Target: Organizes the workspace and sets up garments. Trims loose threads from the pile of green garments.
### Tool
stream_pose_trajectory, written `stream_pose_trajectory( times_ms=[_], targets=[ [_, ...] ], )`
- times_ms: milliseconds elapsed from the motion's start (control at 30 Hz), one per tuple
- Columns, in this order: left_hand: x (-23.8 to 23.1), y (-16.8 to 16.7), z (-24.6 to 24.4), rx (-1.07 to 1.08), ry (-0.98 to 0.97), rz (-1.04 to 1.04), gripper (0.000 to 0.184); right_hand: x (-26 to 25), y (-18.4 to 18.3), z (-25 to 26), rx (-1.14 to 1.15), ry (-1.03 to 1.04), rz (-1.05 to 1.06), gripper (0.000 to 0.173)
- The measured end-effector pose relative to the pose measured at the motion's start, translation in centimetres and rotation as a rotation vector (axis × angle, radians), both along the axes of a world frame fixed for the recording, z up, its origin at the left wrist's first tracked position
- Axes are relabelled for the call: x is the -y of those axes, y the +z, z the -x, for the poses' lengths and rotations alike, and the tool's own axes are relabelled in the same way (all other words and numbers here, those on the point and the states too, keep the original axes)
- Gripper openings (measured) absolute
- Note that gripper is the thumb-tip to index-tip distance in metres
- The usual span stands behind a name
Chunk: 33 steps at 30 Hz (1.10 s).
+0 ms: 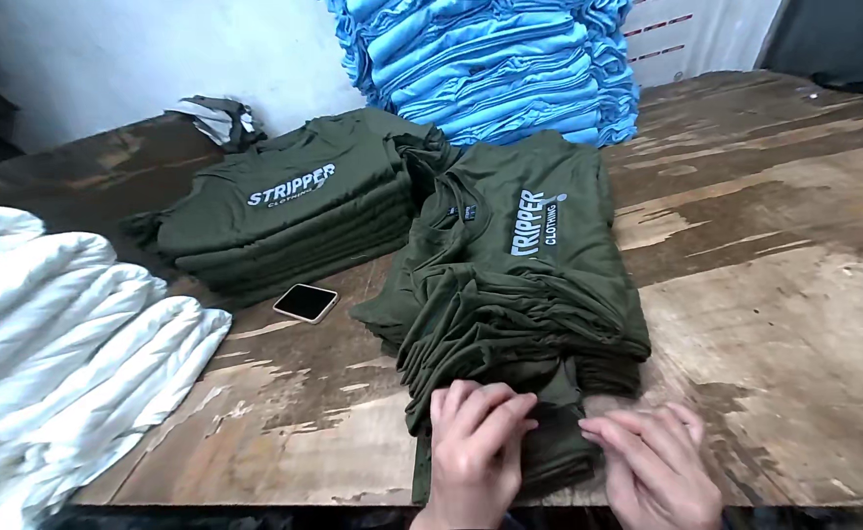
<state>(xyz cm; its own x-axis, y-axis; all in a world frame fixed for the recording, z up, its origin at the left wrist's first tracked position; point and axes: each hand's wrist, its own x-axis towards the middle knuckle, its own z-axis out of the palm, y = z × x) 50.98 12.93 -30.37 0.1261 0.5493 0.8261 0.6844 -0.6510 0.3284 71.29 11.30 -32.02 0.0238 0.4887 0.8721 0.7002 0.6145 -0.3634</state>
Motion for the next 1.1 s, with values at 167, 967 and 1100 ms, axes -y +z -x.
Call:
stream_pose_trajectory(
  times_ms=[167, 967, 1100],
  targets=[
    [-0.6, -0.5, -1.2, -0.191, 0.002, -0.221, 0.019, 0.2, -0.4, 0.6, -0.028, 0.025, -0.006, 0.011],
    [-1.3, 1.1, -2.2, -0.206, -0.033, 0.020, 0.019, 1.4, -0.6, -3.1, 0.044, 0.283, 0.404, 0.009],
    [-1.5, 1.3, -1.3, -0.291, 0.020, 0.134, 0.019, 2.8, 1.7, -5.5, 0.026, 0.173, 0.532, 0.012]
  ],
)
